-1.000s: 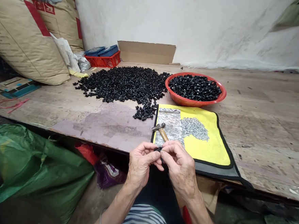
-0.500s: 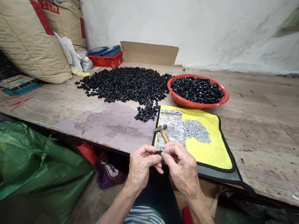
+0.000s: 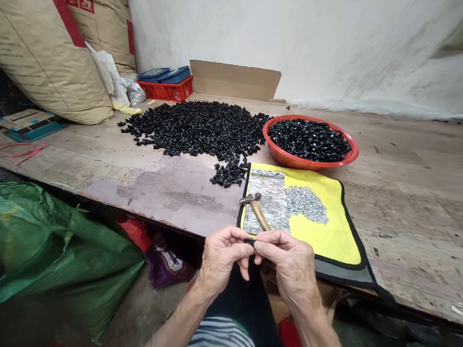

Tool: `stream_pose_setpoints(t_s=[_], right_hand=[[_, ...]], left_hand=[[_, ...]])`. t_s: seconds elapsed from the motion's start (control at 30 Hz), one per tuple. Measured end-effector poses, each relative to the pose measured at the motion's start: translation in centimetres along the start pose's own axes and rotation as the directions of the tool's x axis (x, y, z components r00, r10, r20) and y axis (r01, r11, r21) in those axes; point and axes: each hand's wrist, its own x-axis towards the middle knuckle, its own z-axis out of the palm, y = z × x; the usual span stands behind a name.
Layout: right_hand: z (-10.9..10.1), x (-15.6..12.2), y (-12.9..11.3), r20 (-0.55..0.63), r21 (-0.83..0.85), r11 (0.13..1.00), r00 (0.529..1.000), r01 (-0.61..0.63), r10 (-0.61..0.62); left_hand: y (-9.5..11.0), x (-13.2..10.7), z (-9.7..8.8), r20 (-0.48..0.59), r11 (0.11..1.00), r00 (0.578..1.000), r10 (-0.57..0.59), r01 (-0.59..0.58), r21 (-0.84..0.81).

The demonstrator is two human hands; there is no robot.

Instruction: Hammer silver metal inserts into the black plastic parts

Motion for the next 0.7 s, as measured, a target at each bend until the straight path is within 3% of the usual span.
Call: stream_pose_setpoints(t_s=[0.2,0.33,0.47,0.57,0.7], right_hand=[[0.7,-0.3,0.5,-0.068,0.073,0.997,0.997,0.034,-0.029],[1.1,-0.4,1.1,-0.048,0.148,0.989,0.999,0.010,-0.003],[1.3,-0.4,0.7,-0.042,0.222,0.975,0.999,-0.024,0.034],[1.5,-0.4,0.2,-0.098,0.237,0.971,0.995,0.019,0.005],[2.1,-0.4,0.4,-0.128,0.238,0.971,0.992,0.033,-0.002]], left_hand=[[-0.7,-0.2,0.2,-0.061,0.999,0.998,0.028,-0.029,-0.014],[-1.2,-0.1,0.4,-0.105,0.998,0.993,0.053,-0.055,-0.014],[-0.9,0.0,0.7,-0.070,0.997,0.995,0.066,-0.069,-0.032],[-0.5,0.3,0.8,-0.042,0.996,0.995,0.090,-0.090,0.001],[-0.6,0.6,0.4,-0.108,0.998,0.993,0.047,-0.051,-0.036]])
